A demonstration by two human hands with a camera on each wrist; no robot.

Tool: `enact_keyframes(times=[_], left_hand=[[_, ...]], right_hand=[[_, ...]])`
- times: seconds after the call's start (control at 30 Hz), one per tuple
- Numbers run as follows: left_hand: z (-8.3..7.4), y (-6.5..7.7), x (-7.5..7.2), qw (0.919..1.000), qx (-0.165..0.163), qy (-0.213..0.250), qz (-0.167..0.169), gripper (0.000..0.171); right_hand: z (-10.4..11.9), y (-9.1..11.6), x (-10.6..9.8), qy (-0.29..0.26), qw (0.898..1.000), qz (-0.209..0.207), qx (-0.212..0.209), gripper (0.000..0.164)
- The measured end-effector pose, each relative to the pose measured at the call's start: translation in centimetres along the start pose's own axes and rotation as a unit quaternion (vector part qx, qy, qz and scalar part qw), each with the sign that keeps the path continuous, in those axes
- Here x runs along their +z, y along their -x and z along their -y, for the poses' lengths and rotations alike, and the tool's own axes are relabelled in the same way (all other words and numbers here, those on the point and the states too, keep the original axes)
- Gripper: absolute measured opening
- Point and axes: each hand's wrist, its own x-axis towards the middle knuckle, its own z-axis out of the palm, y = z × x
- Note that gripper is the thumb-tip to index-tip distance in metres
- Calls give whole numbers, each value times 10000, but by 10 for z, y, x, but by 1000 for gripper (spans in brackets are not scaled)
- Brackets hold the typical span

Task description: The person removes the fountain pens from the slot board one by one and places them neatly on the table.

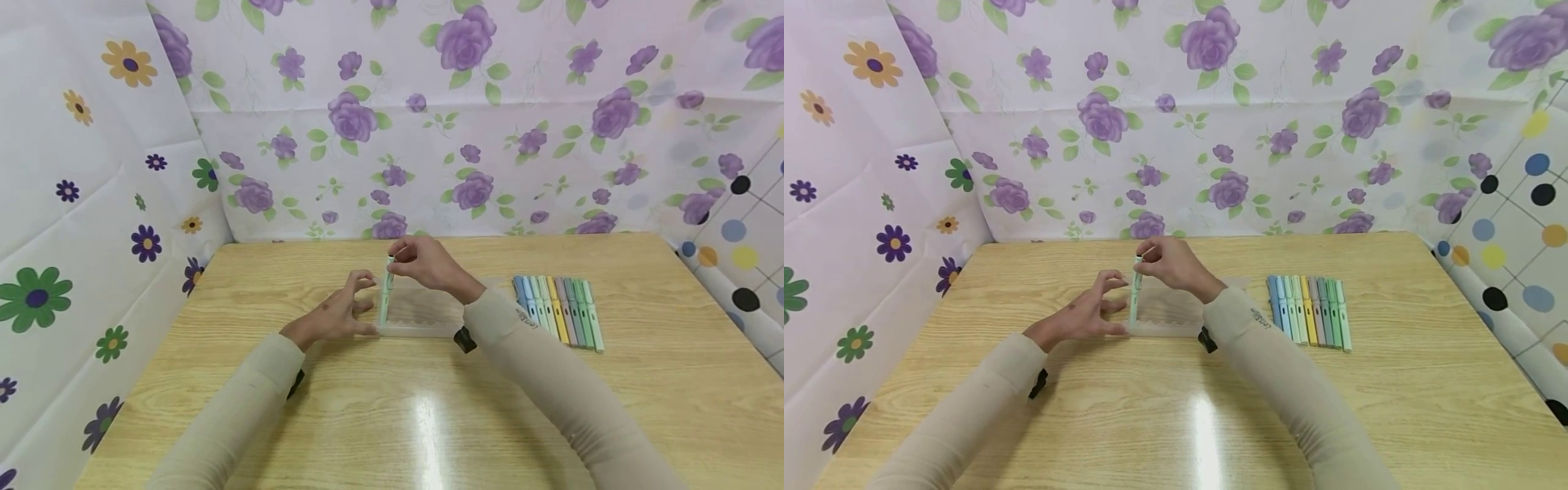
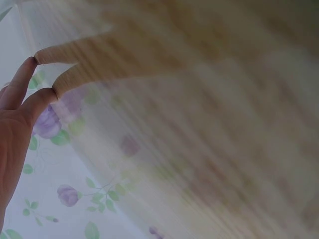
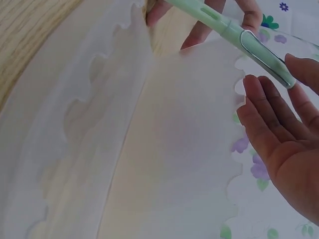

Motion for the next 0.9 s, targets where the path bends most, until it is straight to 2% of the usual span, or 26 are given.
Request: enact_keyframes(times=[0.23, 0.47, 0.9], left_hand=[[0, -1, 0, 10000, 51, -20, 41, 88], [0, 0, 0, 10000, -20, -79, 0, 91], [1, 1, 1, 10000, -3, -91, -38, 88]], right_hand=[[-6, 3, -1, 140, 9995, -258, -62, 26], [-10, 9, -11, 260, 9983, -481, -178, 25], [-19, 28, -41, 190, 9981, -570, 107, 30]])
